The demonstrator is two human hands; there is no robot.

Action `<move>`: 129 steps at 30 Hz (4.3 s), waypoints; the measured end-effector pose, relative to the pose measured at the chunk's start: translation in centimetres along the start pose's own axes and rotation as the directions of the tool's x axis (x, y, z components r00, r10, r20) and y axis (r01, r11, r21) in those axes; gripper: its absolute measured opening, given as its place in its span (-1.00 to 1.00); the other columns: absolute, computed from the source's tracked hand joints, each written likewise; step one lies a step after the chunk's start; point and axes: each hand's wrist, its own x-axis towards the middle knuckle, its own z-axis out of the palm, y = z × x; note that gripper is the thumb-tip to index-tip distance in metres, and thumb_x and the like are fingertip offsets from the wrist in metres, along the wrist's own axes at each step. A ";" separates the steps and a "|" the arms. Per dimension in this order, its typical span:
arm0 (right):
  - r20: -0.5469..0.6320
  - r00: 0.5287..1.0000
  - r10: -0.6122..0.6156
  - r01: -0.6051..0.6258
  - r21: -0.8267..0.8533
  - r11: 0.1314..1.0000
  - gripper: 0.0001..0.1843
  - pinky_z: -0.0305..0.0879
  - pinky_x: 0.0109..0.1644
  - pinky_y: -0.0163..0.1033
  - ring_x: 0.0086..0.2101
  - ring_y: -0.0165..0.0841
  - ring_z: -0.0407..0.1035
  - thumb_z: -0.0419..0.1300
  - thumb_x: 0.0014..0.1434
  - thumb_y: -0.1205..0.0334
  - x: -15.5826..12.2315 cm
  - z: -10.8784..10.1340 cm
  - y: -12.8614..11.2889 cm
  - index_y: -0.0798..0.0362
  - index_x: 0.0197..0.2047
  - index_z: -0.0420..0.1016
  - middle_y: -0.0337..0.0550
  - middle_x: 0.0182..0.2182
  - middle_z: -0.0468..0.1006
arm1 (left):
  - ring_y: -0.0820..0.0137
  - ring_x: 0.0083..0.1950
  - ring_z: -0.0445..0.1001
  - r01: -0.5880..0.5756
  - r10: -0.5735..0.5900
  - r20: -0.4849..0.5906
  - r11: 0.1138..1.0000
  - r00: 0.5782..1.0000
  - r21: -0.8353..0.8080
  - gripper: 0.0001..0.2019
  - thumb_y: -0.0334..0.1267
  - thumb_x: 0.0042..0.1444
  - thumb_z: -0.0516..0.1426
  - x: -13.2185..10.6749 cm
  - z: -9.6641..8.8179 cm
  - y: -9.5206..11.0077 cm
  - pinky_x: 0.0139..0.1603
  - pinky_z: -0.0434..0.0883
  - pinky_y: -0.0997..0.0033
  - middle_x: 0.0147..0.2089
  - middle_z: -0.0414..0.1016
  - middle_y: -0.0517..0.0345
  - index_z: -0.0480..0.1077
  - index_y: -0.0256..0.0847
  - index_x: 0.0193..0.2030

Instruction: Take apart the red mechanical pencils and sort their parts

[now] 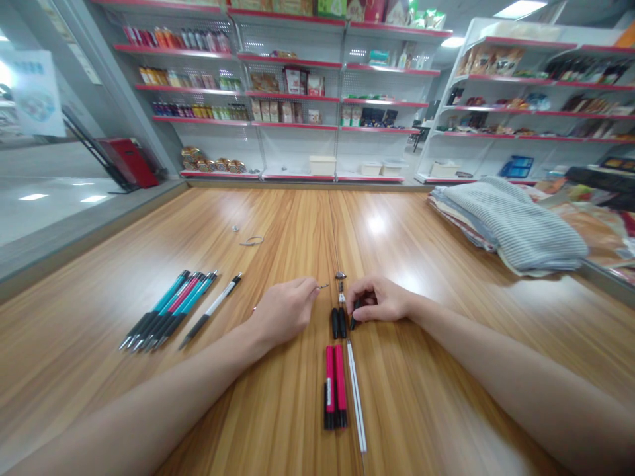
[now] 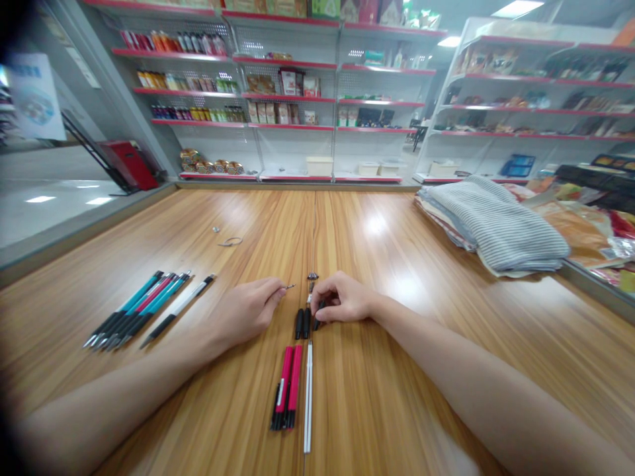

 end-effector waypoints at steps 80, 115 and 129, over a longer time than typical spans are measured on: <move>0.067 0.971 -0.228 0.235 -0.396 0.888 -0.74 0.17 -0.34 -0.36 -0.35 -0.44 0.22 0.16 -0.09 0.54 -0.2 0.5 -0.3 0.14 -0.29 0.47 -0.16 -0.28 0.30 | 0.38 -0.31 0.44 -0.095 0.095 -0.008 0.995 0.995 0.000 -0.78 -0.26 0.33 -0.10 -0.1 0.2 -0.1 -0.32 0.27 0.42 -0.31 0.47 0.13 0.27 -0.19 -0.31; 0.010 0.984 -0.180 0.163 -0.479 0.862 -0.86 -0.05 -0.49 -0.41 -0.58 -0.56 0.03 0.16 -0.03 0.40 -0.1 0.9 -0.1 0.09 -0.46 0.22 -0.41 -0.61 0.13 | 0.38 -0.28 0.42 -0.484 0.526 0.106 0.832 0.844 -0.272 -0.86 -0.35 0.24 -0.08 -0.7 -0.7 -0.3 -0.31 0.29 0.41 -0.27 0.45 0.08 0.28 -0.20 -0.24; -0.002 0.986 -0.168 0.147 -0.471 0.870 -0.86 -0.06 -0.50 -0.43 -0.60 -0.57 0.00 0.17 -0.04 0.40 -0.2 0.9 -0.1 0.09 -0.47 0.23 -0.43 -0.62 0.09 | 0.39 -0.31 0.40 -0.509 0.543 0.081 0.822 0.836 -0.255 -0.90 -0.37 0.22 -0.06 -0.6 -0.6 -0.4 -0.34 0.29 0.41 -0.27 0.43 0.10 0.26 -0.21 -0.25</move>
